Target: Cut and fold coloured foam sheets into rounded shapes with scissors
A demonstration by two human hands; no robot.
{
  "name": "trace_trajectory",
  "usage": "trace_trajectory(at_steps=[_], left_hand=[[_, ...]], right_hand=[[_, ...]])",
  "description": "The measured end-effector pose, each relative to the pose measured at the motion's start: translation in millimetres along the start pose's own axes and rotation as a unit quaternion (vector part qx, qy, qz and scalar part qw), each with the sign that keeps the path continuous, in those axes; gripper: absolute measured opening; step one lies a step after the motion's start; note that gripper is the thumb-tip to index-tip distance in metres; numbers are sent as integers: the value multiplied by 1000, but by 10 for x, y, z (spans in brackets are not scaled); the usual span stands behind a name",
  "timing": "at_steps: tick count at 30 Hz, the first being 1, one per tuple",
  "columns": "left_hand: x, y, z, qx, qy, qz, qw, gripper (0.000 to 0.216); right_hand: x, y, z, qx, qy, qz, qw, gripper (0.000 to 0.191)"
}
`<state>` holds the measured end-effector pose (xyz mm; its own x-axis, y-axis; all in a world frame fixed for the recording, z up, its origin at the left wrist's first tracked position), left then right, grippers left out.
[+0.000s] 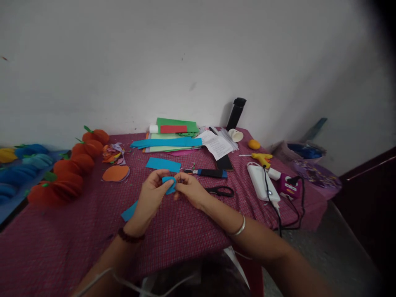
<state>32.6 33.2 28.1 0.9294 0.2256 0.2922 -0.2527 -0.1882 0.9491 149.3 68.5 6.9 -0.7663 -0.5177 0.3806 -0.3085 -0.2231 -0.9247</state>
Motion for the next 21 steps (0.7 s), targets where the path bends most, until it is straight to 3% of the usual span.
trace_trajectory(at_steps=[3,5,7,9,11,13,14,17,18,21], left_hand=[[-52,163,69,161,54,-176,970,38],[2,291,178,296,61,-311,901,28],[112,341,276,391,30,-414,821,16],[197,325,310,426,0,-477,768,12],[228,296,287,428,-6,-503,751,12],[215,274,229,404,-2,-495,769,10],[191,263,191,377,2,-473,797,9],[44,182,62,210,40,-285,934,7],[5,141,37,152,55,-208,965,8],[-31,63,-2,56,66,-56,995,14]], right_hand=[[-76,-22,-21,-14,54,16,998,22],[-132,-37,-36,-25,82,10,996,21],[-172,-43,-44,-31,97,4,995,21],[-188,-41,-42,-34,104,-1,994,21],[-181,-40,-30,-36,106,-4,994,22],[-161,-41,-14,-38,105,-3,994,24],[-151,-42,-7,-37,103,-3,994,25],[-136,-38,7,-28,97,-5,995,29],[-137,-33,8,-22,94,-9,995,30],[-147,-11,7,-1,81,-23,996,33]])
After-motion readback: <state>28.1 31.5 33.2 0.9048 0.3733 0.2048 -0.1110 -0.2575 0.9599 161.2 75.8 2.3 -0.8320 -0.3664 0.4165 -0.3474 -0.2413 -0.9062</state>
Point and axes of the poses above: each hand's wrist, its own z-axis away from the middle knuckle, its own x-axis out of the palm, y = z × x, the point moved 5 cm from there along -z, towards the middle knuckle, and after that the axes turned 1 degree about x, right-handed, at the moved point
